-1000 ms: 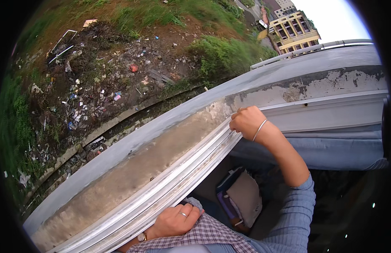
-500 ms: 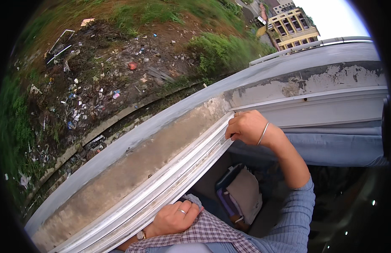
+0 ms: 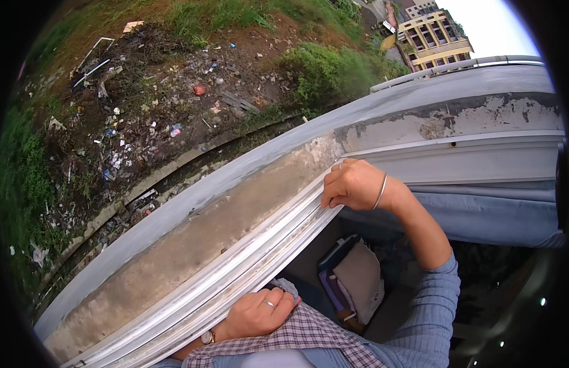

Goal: The person cleans a window frame using a wet cloth and a small metal tool. They wipe the frame, scrape debris from grooves, and repeatedly wipe the same areas while standing at an open window.

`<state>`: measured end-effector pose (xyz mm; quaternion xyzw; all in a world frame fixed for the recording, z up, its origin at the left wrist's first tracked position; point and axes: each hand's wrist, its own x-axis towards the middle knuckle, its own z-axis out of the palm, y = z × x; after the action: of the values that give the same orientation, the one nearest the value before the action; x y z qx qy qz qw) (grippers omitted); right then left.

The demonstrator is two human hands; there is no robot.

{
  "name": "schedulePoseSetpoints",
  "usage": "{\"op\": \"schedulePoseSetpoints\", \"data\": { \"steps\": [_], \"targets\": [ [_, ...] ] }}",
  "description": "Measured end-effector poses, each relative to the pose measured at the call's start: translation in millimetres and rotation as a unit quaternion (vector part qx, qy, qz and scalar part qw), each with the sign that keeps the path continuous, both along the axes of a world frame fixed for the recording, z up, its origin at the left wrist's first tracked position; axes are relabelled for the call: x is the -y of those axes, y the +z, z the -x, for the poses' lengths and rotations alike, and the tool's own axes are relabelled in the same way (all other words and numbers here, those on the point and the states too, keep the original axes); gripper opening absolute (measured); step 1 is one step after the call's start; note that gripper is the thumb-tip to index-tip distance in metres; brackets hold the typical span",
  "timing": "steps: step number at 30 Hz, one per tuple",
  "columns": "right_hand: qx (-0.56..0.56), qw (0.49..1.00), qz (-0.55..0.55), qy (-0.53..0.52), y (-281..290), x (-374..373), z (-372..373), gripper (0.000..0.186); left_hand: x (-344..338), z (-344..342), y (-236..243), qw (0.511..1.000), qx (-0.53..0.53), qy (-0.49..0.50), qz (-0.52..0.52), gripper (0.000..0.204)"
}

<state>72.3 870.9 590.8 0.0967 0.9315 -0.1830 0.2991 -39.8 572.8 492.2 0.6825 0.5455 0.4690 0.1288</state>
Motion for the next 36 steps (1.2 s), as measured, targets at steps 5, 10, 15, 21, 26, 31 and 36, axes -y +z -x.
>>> {"op": "schedulePoseSetpoints", "data": {
  "steps": [5, 10, 15, 21, 26, 31, 36],
  "targets": [
    [-0.060, 0.994, 0.089, -0.017, -11.8, 18.6, 5.9, 0.010, 0.2, -1.6, -2.2, 1.000, -0.014, 0.007, -0.005, 0.021],
    [-0.083, 0.993, 0.074, -0.028, -9.6, 28.0, -6.9, 0.006, -0.9, -3.0, -2.5, 1.000, -0.011, 0.008, -0.004, 0.022],
    [-0.090, 0.992, 0.066, -0.049, 0.8, 18.1, -18.1, 0.008, 0.5, -1.6, -1.6, 1.000, -0.009, 0.002, -0.002, 0.022],
    [-0.064, 0.997, -0.049, -0.020, 9.6, 17.9, -37.1, 0.008, -0.9, -1.6, -0.9, 1.000, -0.017, 0.003, 0.005, 0.021],
    [-0.078, 0.993, -0.094, 0.005, 10.1, 3.6, -47.1, 0.006, -1.7, -1.8, -1.3, 1.000, -0.017, 0.002, -0.001, 0.020],
    [-0.152, 0.988, 0.015, 0.022, -8.0, 20.6, -36.8, 0.007, -1.4, -1.2, -2.8, 1.000, -0.017, 0.001, 0.000, 0.018],
    [-0.185, 0.972, 0.098, 0.104, -22.2, 63.7, 5.2, 0.015, -0.9, -1.1, -4.5, 1.000, -0.015, 0.012, -0.014, 0.018]
  ]
}}
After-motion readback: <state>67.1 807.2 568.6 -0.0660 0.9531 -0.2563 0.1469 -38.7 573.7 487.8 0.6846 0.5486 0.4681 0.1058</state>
